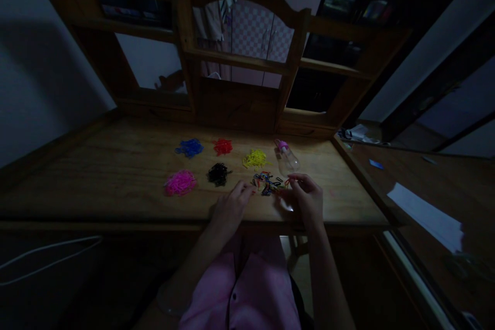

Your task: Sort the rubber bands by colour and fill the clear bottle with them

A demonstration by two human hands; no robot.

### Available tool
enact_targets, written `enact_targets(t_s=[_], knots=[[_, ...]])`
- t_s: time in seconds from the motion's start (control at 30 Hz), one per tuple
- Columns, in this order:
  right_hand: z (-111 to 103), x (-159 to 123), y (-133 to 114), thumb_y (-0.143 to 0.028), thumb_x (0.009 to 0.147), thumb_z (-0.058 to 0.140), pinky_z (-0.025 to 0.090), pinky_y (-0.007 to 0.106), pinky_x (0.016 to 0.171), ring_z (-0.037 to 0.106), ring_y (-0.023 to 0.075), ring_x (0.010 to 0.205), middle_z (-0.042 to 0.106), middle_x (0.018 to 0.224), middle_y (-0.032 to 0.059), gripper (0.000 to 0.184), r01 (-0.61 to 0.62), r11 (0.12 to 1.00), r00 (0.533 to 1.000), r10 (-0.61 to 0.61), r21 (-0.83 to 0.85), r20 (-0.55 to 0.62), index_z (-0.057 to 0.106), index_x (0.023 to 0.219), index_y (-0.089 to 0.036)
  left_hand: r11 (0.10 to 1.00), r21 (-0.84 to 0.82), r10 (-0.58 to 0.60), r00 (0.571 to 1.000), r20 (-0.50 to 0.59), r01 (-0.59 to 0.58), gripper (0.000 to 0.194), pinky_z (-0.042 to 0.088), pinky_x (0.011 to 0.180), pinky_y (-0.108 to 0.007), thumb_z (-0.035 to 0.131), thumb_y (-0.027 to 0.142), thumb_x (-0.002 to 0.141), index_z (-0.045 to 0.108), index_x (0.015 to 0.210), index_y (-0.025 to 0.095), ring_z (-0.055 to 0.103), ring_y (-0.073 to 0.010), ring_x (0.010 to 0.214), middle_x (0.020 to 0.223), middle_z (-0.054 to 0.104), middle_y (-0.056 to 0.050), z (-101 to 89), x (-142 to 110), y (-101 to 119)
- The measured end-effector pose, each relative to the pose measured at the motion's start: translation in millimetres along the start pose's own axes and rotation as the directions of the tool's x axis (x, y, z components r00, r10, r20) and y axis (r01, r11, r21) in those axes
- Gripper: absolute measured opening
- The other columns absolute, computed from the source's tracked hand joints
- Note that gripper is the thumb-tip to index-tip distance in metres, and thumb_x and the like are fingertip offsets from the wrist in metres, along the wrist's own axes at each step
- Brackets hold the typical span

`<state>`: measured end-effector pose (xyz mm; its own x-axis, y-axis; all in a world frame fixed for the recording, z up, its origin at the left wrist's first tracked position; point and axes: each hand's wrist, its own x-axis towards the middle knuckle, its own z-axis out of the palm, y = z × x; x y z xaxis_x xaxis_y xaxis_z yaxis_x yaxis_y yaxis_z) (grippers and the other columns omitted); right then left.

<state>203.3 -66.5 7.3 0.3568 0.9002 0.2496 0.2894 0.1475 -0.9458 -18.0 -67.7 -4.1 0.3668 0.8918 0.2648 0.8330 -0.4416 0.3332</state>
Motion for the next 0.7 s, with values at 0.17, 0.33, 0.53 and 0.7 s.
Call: enact_targets(t_s=[0.17,0.33,0.53,0.7], knots=[[-1,-2,2,-0.052,0.078,0.065,0.049,0.027,0.054,0.066,0.0192,0.066,0.07,0.079,0.005,0.04,-0.002,0.999,1.0,0.003,0.032,-0.003,0.069,0.097,-0.017,0.993,-0.115,0.001,1.0,0.011,0.0,0.04,0.049,0.074,-0.025,0.044,0.011,0.092,0.059,0.125,0.028,0.066,-0.0169,0.091,0.115,0.063,-0.005,-1.4,2,-4],[0,-1,2,-0.049,0.079,0.067,0.049,0.026,0.056,0.066,0.0177,0.065,0.071,0.082,0.0055,0.036,-0.047,0.994,0.998,0.043,0.097,0.036,0.069,0.096,-0.017,0.971,-0.236,0.003,0.99,-0.138,-0.036,0.028,0.049,0.086,-0.029,0.043,0.021,0.095,0.063,0.114,0.023,0.064,-0.0193,0.1,0.114,0.066,-0.006,-36.8,34,-35],[2,-3,4,-0.057,0.073,0.07,0.045,0.026,0.047,0.063,0.0185,0.055,0.069,0.069,0.0035,0.044,-0.021,0.995,1.0,0.021,0.097,-0.002,0.071,0.092,-0.017,0.988,-0.153,-0.018,0.993,-0.118,0.0,0.021,0.048,0.078,-0.03,0.055,0.019,0.082,0.07,0.096,0.018,0.065,-0.0208,0.089,0.098,0.072,-0.008,-76.3,132,-109],[-1,-1,7,-0.054,0.078,0.066,0.043,0.025,0.049,0.06,0.017,0.055,0.067,0.068,0.0027,0.04,-0.023,0.998,1.0,0.023,0.056,-0.004,0.07,0.093,-0.017,0.952,-0.305,-0.034,0.999,0.005,0.034,0.017,0.048,0.065,-0.026,0.064,0.022,0.071,0.074,0.083,0.015,0.066,-0.0178,0.069,0.08,0.075,-0.007,-69.0,165,-147]])
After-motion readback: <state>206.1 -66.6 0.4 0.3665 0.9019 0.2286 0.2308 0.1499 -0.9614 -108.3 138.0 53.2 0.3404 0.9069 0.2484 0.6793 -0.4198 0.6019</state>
